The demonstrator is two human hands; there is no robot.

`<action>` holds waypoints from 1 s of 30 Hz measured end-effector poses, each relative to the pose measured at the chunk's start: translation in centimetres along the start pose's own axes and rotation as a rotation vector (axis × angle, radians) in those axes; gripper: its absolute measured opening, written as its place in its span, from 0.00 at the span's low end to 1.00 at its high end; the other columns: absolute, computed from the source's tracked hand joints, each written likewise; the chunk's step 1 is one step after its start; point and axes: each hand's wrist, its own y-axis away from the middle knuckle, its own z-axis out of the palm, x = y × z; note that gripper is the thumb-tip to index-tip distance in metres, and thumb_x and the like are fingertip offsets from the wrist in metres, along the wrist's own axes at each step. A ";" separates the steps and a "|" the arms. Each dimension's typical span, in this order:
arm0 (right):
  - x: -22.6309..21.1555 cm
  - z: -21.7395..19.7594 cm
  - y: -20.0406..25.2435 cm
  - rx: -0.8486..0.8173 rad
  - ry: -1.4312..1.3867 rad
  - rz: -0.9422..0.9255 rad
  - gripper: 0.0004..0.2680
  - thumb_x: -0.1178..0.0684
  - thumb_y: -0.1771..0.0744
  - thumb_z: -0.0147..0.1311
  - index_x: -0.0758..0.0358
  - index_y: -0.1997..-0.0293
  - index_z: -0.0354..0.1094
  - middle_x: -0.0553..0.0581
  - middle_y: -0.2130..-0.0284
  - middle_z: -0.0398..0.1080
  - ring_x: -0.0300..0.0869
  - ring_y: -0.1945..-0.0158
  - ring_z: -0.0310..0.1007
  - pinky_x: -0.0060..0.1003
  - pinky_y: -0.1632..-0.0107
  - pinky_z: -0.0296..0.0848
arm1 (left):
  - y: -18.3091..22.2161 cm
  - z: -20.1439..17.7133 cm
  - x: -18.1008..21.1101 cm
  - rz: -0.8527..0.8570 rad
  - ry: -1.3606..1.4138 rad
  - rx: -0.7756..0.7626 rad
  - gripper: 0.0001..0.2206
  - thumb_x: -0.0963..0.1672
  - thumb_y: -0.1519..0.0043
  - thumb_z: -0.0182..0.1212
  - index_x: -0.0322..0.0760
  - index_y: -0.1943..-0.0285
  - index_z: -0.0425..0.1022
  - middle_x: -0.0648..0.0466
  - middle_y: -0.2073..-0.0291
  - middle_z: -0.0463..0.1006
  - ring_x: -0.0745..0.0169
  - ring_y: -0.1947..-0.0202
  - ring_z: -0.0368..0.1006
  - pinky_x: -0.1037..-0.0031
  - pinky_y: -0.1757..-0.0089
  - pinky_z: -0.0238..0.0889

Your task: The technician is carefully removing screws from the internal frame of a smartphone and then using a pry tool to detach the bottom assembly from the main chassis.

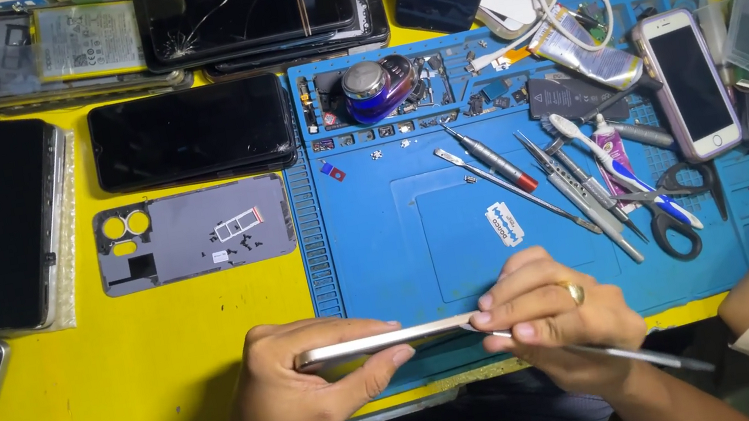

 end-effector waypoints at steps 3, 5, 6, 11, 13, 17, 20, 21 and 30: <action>-0.3 1.2 -0.2 0.065 0.124 -0.107 0.11 0.61 0.38 0.68 0.57 0.58 0.69 0.55 0.64 0.81 0.42 0.61 0.85 0.36 0.53 0.82 | 0.0 0.1 0.7 0.034 -0.019 -0.011 0.07 0.43 0.50 0.77 0.39 0.65 0.87 0.54 0.70 0.89 0.72 0.75 0.85 0.86 0.70 0.76; -0.7 0.9 -0.3 0.007 0.197 -0.137 0.12 0.61 0.37 0.67 0.58 0.55 0.68 0.56 0.62 0.81 0.43 0.59 0.86 0.37 0.53 0.83 | 0.3 0.3 0.6 0.022 -0.024 0.005 0.07 0.43 0.50 0.76 0.39 0.65 0.87 0.55 0.69 0.89 0.72 0.75 0.85 0.86 0.70 0.77; -0.9 0.7 -0.3 -0.049 0.271 -0.166 0.12 0.61 0.36 0.67 0.58 0.53 0.66 0.56 0.60 0.80 0.44 0.57 0.86 0.38 0.52 0.84 | 0.4 0.4 0.5 0.011 -0.029 0.019 0.07 0.43 0.49 0.76 0.39 0.66 0.87 0.55 0.69 0.89 0.73 0.74 0.84 0.85 0.69 0.77; -0.7 0.8 -0.1 -0.093 0.363 -0.271 0.10 0.61 0.35 0.65 0.60 0.55 0.66 0.58 0.60 0.80 0.44 0.58 0.86 0.40 0.55 0.86 | 0.5 0.4 0.9 0.035 -0.023 0.028 0.06 0.43 0.49 0.76 0.38 0.66 0.86 0.55 0.70 0.89 0.73 0.76 0.82 0.85 0.71 0.75; -0.8 1.0 -0.3 -0.078 0.342 -0.273 0.09 0.62 0.36 0.65 0.62 0.57 0.67 0.59 0.61 0.80 0.45 0.59 0.86 0.40 0.56 0.86 | 0.6 0.5 1.0 0.056 -0.037 0.029 0.06 0.42 0.49 0.76 0.38 0.66 0.86 0.56 0.72 0.88 0.74 0.78 0.80 0.85 0.73 0.72; -0.9 1.2 -0.8 -0.061 0.324 -0.257 0.10 0.61 0.36 0.65 0.62 0.55 0.67 0.59 0.61 0.80 0.45 0.59 0.86 0.38 0.56 0.87 | 0.6 0.6 1.0 0.066 -0.051 0.050 0.06 0.43 0.49 0.76 0.38 0.66 0.86 0.56 0.71 0.88 0.75 0.78 0.81 0.85 0.73 0.73; -1.2 1.6 -1.2 -0.017 0.205 -0.164 0.12 0.62 0.37 0.67 0.62 0.54 0.67 0.59 0.62 0.80 0.44 0.61 0.86 0.36 0.57 0.86 | 0.6 0.6 1.2 0.112 -0.059 0.054 0.06 0.42 0.49 0.76 0.38 0.65 0.86 0.55 0.72 0.87 0.72 0.79 0.80 0.83 0.73 0.72; -1.4 1.6 -1.4 0.005 0.123 -0.098 0.13 0.63 0.38 0.67 0.61 0.54 0.67 0.58 0.63 0.80 0.43 0.62 0.86 0.34 0.58 0.86 | 0.6 0.6 1.2 0.144 -0.069 0.050 0.06 0.42 0.49 0.76 0.37 0.65 0.85 0.55 0.73 0.87 0.70 0.79 0.81 0.82 0.73 0.72; -0.9 0.9 -0.5 -0.028 0.024 -0.063 0.14 0.63 0.36 0.64 0.55 0.49 0.67 0.58 0.62 0.80 0.44 0.60 0.85 0.37 0.56 0.86 | 0.6 0.7 1.3 0.158 -0.034 0.027 0.07 0.41 0.49 0.78 0.37 0.64 0.85 0.53 0.71 0.87 0.69 0.76 0.82 0.83 0.71 0.74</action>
